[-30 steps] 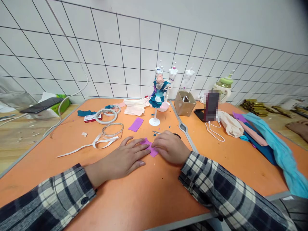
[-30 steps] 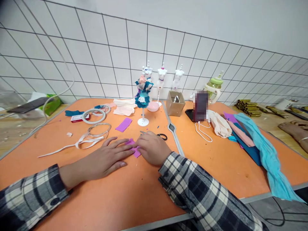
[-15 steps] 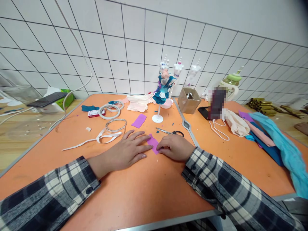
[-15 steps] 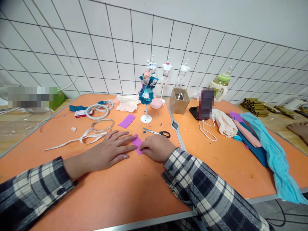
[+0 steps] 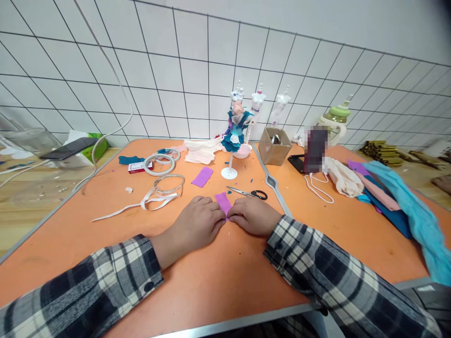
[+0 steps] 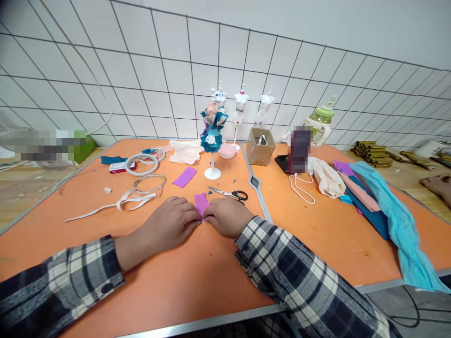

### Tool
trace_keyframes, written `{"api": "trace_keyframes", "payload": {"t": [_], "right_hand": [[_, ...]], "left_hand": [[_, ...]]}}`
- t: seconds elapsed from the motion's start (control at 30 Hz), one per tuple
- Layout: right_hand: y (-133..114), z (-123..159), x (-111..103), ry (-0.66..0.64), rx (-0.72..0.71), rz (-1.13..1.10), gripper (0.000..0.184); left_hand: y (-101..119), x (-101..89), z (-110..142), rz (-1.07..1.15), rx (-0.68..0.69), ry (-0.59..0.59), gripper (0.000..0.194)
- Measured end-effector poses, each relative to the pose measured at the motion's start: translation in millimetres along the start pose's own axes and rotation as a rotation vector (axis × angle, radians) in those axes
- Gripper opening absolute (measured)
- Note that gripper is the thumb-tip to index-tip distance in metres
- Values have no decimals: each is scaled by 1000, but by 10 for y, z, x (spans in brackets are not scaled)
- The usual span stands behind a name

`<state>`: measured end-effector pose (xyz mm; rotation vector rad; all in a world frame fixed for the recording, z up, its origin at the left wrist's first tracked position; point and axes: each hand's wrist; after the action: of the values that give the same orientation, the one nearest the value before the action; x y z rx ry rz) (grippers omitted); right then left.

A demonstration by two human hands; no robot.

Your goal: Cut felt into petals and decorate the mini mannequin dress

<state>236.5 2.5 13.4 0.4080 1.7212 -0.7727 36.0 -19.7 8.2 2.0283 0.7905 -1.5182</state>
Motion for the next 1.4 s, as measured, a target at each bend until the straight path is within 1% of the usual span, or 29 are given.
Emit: {"api": "trace_keyframes", "payload": {"t": [0.17,0.4,0.57,0.73,0.93,1.03,1.17,1.4], "right_hand": [[-39,10,0,-5,46,32,16],[-68,7,39,-21,45,80,21],[-96,-8,70,-18,50,73,17],[-115,-4,72,4,87,94,18],[-133,1,90,49,98,137,19],[-132,2,104,70,101,145,20],[-130,1,96,50,103,155,20],[-144,-6,65,64,81,168,16]], "left_hand": [[-31,-34,46,0,0,5,20],[-21,-61,52,33,-14,51,23],[-3,-37,53,-16,-4,18,23],[-6,-46,54,-43,5,33,21],[-12,-53,59,-33,5,27,18],[-5,-45,66,-9,-23,26,17],[13,-44,70,-24,-24,27,16],[-2,-54,47,-67,-21,28,24]]}}
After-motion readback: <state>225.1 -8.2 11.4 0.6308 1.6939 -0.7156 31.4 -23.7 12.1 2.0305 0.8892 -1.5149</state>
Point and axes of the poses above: each hand's wrist, its own z-axis away from the middle knuckle, its own x-axis out of the palm, y = z × x, and after that the axes turned 3 degrees about y, right-handed
